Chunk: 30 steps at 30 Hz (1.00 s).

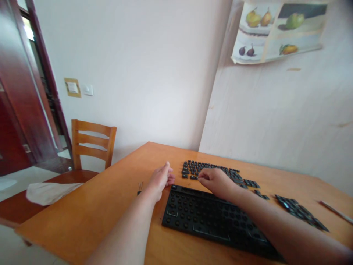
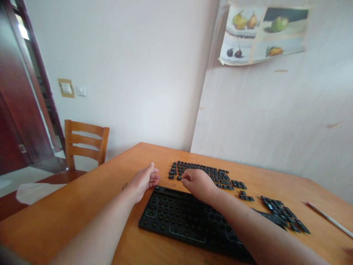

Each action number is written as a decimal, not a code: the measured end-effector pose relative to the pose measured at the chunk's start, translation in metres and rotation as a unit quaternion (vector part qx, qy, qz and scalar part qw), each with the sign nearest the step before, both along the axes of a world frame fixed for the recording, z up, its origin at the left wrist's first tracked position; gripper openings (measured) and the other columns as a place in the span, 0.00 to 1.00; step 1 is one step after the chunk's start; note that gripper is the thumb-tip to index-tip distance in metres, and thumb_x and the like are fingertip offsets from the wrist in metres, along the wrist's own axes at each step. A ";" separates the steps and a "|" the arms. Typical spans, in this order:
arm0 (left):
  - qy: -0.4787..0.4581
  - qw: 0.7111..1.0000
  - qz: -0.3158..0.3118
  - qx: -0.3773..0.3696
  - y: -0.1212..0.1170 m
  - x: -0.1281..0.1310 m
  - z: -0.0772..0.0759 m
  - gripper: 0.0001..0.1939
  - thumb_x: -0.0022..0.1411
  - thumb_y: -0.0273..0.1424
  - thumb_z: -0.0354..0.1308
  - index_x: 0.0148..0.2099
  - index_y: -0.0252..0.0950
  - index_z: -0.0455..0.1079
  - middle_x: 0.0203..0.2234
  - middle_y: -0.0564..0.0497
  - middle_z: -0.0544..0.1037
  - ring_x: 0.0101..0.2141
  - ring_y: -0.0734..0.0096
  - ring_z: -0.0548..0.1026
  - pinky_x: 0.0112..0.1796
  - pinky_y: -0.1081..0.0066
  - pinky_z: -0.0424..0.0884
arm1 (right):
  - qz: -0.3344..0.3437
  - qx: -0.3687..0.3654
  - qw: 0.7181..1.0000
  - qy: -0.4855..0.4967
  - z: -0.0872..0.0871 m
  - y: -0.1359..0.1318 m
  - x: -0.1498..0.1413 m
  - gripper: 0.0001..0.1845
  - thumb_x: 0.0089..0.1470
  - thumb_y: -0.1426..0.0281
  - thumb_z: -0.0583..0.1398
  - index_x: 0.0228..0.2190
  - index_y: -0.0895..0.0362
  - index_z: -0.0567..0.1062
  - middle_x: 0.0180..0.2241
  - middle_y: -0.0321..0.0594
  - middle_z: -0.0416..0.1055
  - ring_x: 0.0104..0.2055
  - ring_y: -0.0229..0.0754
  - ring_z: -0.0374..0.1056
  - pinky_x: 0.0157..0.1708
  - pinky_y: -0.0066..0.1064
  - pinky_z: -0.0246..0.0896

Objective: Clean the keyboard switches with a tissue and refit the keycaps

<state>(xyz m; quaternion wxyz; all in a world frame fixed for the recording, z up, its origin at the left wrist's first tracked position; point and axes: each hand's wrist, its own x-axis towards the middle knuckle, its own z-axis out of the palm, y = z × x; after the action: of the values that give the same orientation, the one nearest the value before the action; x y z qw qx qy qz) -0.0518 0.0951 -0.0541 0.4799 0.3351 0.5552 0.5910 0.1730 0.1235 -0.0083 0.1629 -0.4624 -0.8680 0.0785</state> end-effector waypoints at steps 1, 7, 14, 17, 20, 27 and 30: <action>0.003 1.000 0.000 0.000 -0.001 0.000 0.001 0.24 0.67 0.49 0.50 0.42 0.31 0.71 0.25 0.46 0.77 0.25 0.72 0.75 0.30 0.73 0.72 | -0.010 0.005 1.000 0.000 0.000 0.011 -0.001 0.11 0.56 0.67 0.56 0.31 0.56 0.79 0.30 0.37 0.77 0.33 0.39 0.70 0.33 0.27 0.58; 0.018 1.000 -0.001 -0.004 -0.001 0.000 0.002 0.25 0.68 0.48 0.49 0.44 0.29 0.70 0.26 0.46 0.77 0.25 0.73 0.75 0.31 0.72 0.73 | -0.056 0.017 0.998 -0.023 0.006 0.068 -0.011 0.12 0.53 0.70 0.56 0.30 0.57 0.80 0.28 0.39 0.77 0.29 0.38 0.68 0.27 0.27 0.54; 0.020 1.000 0.000 0.003 0.002 -0.001 -0.004 0.26 0.66 0.50 0.50 0.43 0.29 0.70 0.26 0.47 0.77 0.25 0.73 0.75 0.31 0.72 0.72 | -0.085 0.016 0.994 -0.060 0.004 0.114 -0.026 0.12 0.53 0.69 0.59 0.35 0.55 0.83 0.36 0.41 0.79 0.37 0.39 0.71 0.34 0.27 0.59; 0.013 1.000 0.000 0.000 0.002 -0.002 -0.005 0.26 0.65 0.51 0.51 0.43 0.29 0.70 0.26 0.47 0.77 0.25 0.73 0.74 0.30 0.72 0.72 | -0.090 0.017 0.993 -0.075 0.001 0.130 -0.031 0.11 0.55 0.68 0.60 0.36 0.53 0.83 0.40 0.42 0.78 0.44 0.43 0.71 0.41 0.30 0.62; 0.009 1.000 -0.004 -0.001 0.002 -0.002 -0.005 0.27 0.64 0.52 0.52 0.44 0.29 0.70 0.25 0.47 0.77 0.24 0.73 0.74 0.30 0.72 0.72 | -0.092 0.012 0.991 -0.095 -0.005 0.144 -0.036 0.10 0.58 0.66 0.61 0.39 0.54 0.81 0.43 0.43 0.76 0.49 0.46 0.69 0.47 0.36 0.64; 0.011 1.000 -0.003 -0.003 0.001 -0.002 -0.004 0.27 0.64 0.52 0.52 0.43 0.29 0.70 0.26 0.47 0.77 0.25 0.73 0.74 0.31 0.71 0.72 | -0.078 -0.009 0.989 -0.124 -0.014 0.166 -0.043 0.15 0.63 0.62 0.58 0.49 0.55 0.73 0.52 0.44 0.70 0.49 0.45 0.69 0.49 0.43 0.68; 0.015 1.000 -0.003 -0.003 0.000 -0.002 -0.003 0.27 0.65 0.51 0.51 0.44 0.29 0.70 0.26 0.47 0.77 0.25 0.73 0.74 0.31 0.71 0.71 | -0.074 -0.015 0.989 -0.129 -0.015 0.170 -0.046 0.16 0.63 0.62 0.59 0.50 0.55 0.73 0.52 0.45 0.69 0.49 0.45 0.69 0.48 0.43 0.68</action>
<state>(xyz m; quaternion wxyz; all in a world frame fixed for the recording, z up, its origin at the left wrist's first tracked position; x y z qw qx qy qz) -0.0535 0.0955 -0.0574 0.4746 0.3437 0.5631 0.5827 0.1270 0.2930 -0.0235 0.0482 -0.5337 -0.8441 0.0188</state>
